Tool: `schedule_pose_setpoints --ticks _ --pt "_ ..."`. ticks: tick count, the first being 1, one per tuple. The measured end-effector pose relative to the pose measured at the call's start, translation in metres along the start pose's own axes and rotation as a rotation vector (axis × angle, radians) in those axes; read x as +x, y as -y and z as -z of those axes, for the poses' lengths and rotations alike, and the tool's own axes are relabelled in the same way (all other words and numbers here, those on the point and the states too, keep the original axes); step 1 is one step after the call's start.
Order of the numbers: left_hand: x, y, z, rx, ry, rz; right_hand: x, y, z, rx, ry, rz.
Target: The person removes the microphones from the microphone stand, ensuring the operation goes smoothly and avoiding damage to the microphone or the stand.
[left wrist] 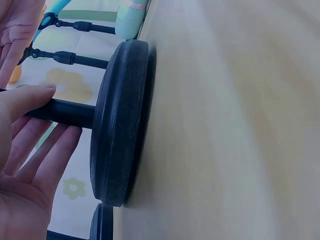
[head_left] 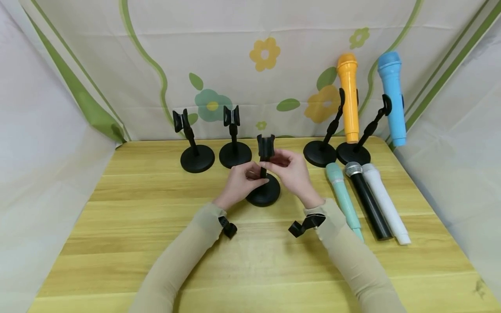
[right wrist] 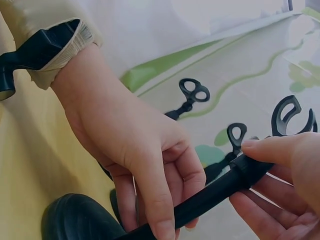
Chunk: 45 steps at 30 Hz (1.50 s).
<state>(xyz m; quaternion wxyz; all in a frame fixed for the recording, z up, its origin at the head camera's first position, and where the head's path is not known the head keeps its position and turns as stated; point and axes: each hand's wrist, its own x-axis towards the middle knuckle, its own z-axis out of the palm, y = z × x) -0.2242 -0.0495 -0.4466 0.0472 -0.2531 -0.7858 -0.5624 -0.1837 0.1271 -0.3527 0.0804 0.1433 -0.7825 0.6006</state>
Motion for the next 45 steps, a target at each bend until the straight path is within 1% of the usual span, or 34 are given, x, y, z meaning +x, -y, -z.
schedule_pose_setpoints --ticks 4,9,14,21,29,33,36,41,45 --pt "0.012 0.000 -0.005 0.005 -0.006 -0.002 0.007 -0.003 0.007 -0.008 -0.023 0.032" --pt "0.030 0.001 -0.011 0.010 -0.024 -0.007 0.016 -0.003 0.014 -0.038 -0.059 0.015" --pt "0.050 0.003 -0.014 0.017 -0.036 0.018 0.030 -0.005 0.019 -0.065 -0.090 0.002" --pt "0.075 0.003 -0.017 0.015 -0.053 0.055 0.064 -0.041 0.030 -0.037 -0.112 0.005" --pt "0.098 0.002 -0.016 0.011 -0.081 0.141 0.093 -0.052 0.035 -0.038 -0.144 -0.019" --pt "0.105 0.003 -0.015 0.030 -0.095 0.161 0.104 -0.057 0.033 -0.025 -0.146 -0.012" --pt "0.108 0.006 -0.015 0.042 -0.101 0.171 0.110 -0.061 0.031 -0.020 -0.148 -0.008" --pt "0.110 0.014 -0.017 0.060 -0.091 0.186 0.115 -0.067 0.027 -0.023 -0.138 -0.014" --pt "0.109 0.020 -0.019 0.065 -0.085 0.208 0.115 -0.070 0.026 -0.041 -0.135 -0.033"
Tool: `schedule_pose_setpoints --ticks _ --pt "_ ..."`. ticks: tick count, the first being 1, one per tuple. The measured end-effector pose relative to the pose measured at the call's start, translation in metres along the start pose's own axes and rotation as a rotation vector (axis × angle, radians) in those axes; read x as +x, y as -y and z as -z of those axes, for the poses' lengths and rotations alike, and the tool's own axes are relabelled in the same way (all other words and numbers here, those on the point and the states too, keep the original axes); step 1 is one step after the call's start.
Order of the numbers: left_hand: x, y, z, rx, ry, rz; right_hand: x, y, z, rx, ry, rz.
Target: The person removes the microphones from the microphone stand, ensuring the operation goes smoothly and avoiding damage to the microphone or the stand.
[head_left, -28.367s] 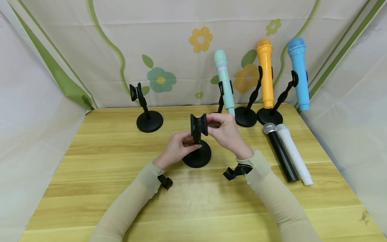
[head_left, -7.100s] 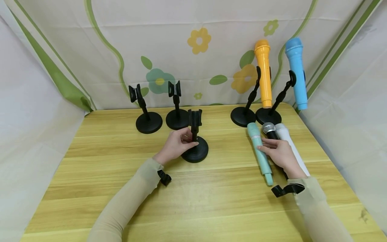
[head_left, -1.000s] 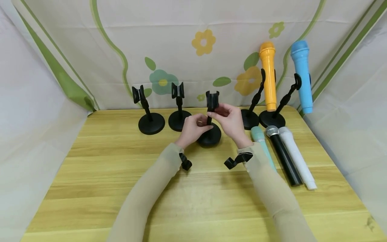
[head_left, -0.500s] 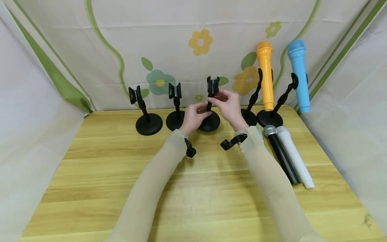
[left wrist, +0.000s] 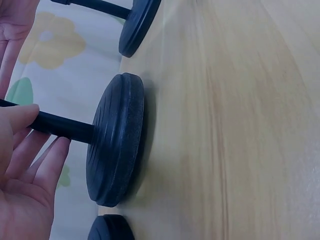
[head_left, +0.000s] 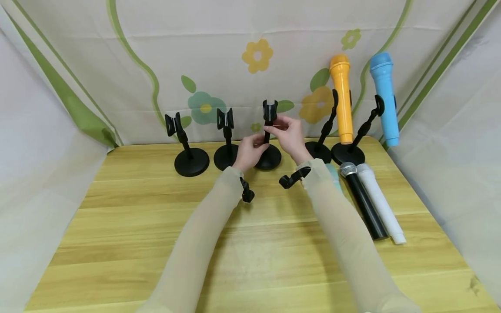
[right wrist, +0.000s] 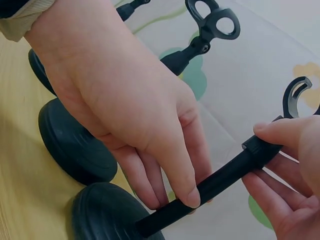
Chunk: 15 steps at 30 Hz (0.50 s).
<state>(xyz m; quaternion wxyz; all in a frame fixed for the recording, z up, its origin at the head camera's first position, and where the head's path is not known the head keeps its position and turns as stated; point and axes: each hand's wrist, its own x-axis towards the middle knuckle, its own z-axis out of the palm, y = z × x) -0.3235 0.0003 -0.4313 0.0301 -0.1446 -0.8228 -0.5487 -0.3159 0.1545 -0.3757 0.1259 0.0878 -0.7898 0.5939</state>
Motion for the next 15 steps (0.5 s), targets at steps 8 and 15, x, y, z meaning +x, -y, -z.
schedule_pose_setpoints --ticks 8,15 --pt "-0.0009 0.0055 -0.0026 -0.032 0.016 0.015 -0.0009 -0.0048 -0.0012 -0.005 0.011 -0.025" --pt "-0.0017 0.0078 -0.0030 -0.051 0.018 0.029 -0.0003 -0.0104 -0.0019 0.005 0.004 -0.021"
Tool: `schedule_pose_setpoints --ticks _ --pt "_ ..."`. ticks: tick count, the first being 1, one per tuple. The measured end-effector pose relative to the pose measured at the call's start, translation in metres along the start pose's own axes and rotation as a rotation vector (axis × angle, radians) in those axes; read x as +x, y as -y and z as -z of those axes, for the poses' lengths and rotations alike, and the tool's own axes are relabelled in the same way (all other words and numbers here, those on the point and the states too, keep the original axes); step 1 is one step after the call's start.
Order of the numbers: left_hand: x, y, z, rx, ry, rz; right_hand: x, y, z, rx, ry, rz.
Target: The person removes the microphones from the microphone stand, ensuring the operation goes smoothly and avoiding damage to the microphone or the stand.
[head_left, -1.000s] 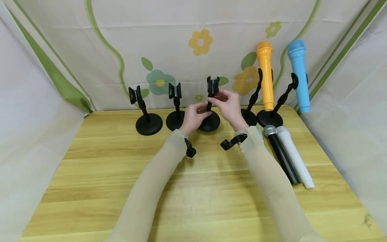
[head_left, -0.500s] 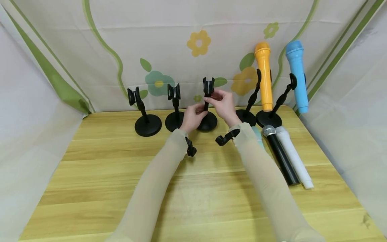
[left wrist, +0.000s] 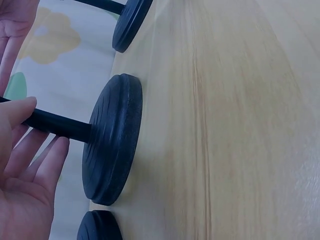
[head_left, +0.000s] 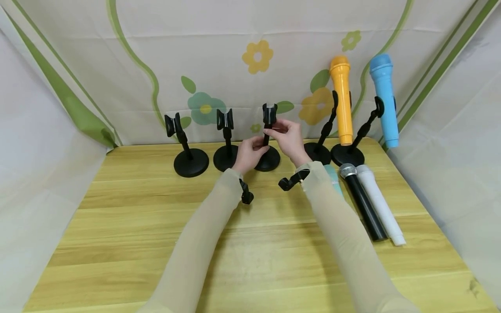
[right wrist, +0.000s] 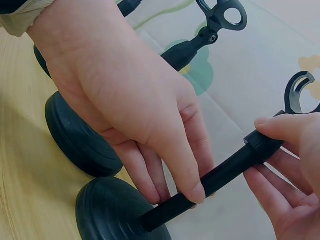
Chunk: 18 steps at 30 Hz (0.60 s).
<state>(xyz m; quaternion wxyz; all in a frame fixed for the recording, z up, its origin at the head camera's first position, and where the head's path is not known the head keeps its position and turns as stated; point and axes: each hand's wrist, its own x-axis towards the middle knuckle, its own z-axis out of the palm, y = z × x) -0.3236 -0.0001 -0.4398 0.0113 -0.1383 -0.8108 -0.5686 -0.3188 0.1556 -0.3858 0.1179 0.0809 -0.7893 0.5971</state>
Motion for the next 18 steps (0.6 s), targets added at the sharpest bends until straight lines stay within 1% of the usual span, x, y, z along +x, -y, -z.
schedule_pose_setpoints --ticks 3,8,11,14,16,18 --pt "0.000 0.001 -0.001 -0.003 -0.010 0.001 -0.001 0.000 0.000 0.011 -0.001 -0.002" --pt "-0.002 0.001 -0.003 0.027 -0.046 0.001 -0.006 -0.002 0.005 0.055 0.011 -0.032" --pt "-0.005 -0.001 -0.004 0.023 -0.093 0.001 -0.012 -0.006 0.014 0.086 0.013 -0.045" --pt "-0.009 -0.003 -0.003 0.000 -0.146 -0.004 -0.019 -0.011 0.025 0.102 0.006 -0.047" --pt "-0.012 -0.005 -0.002 -0.013 -0.166 -0.003 -0.024 -0.015 0.034 0.090 -0.005 -0.052" --pt "-0.014 -0.005 -0.002 -0.025 -0.171 0.002 -0.029 -0.018 0.041 0.069 -0.021 -0.061"
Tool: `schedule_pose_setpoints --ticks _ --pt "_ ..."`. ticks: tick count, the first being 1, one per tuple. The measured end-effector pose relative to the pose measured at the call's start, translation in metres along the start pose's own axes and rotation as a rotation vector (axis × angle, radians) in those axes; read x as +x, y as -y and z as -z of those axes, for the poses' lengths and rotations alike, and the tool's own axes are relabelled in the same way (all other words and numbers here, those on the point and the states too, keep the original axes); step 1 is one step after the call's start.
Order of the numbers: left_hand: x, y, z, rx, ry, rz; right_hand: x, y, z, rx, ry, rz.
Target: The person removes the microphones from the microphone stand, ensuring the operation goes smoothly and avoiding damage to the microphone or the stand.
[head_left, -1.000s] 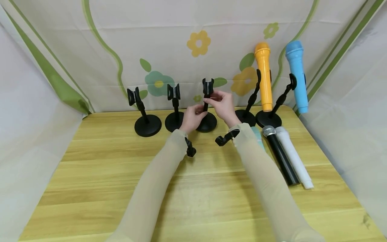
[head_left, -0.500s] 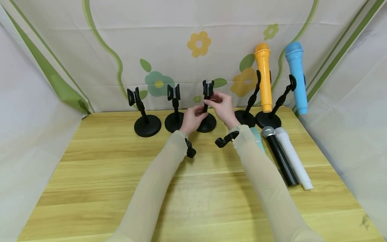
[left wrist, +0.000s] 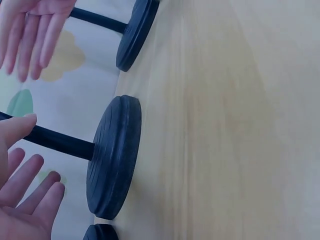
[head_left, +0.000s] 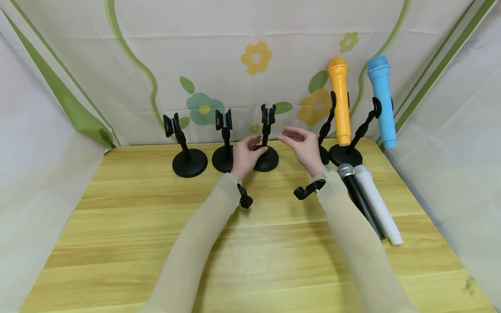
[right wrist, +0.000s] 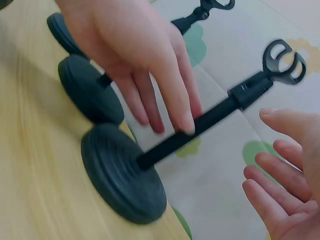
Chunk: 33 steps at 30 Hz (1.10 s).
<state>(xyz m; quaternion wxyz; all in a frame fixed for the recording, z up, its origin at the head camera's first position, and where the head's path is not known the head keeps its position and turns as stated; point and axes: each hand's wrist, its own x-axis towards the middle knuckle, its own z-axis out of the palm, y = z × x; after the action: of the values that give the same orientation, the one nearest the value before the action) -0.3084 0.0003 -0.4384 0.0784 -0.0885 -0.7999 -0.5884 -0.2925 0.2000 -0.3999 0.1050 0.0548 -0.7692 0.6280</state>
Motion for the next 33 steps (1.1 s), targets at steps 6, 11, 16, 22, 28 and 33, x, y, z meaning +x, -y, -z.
schedule_pose_setpoints --ticks 6,11,16,22,28,33 --pt "-0.010 0.001 0.001 -0.005 0.001 -0.005 -0.012 -0.005 0.021 -0.045 -0.021 -0.044" --pt "-0.019 0.000 0.003 0.013 0.016 -0.005 -0.020 -0.005 0.041 -0.060 -0.020 -0.097" --pt "-0.030 -0.001 0.006 -0.003 0.041 0.009 -0.027 -0.007 0.060 -0.038 -0.036 -0.126" --pt "-0.043 -0.002 0.015 -0.027 0.098 -0.018 -0.037 -0.008 0.080 -0.052 -0.107 -0.126" --pt "-0.060 -0.004 0.029 -0.012 0.142 -0.047 -0.042 -0.007 0.098 -0.091 -0.157 -0.104" --pt "-0.074 -0.004 0.041 -0.014 0.170 -0.058 -0.039 -0.010 0.109 -0.136 -0.186 -0.084"
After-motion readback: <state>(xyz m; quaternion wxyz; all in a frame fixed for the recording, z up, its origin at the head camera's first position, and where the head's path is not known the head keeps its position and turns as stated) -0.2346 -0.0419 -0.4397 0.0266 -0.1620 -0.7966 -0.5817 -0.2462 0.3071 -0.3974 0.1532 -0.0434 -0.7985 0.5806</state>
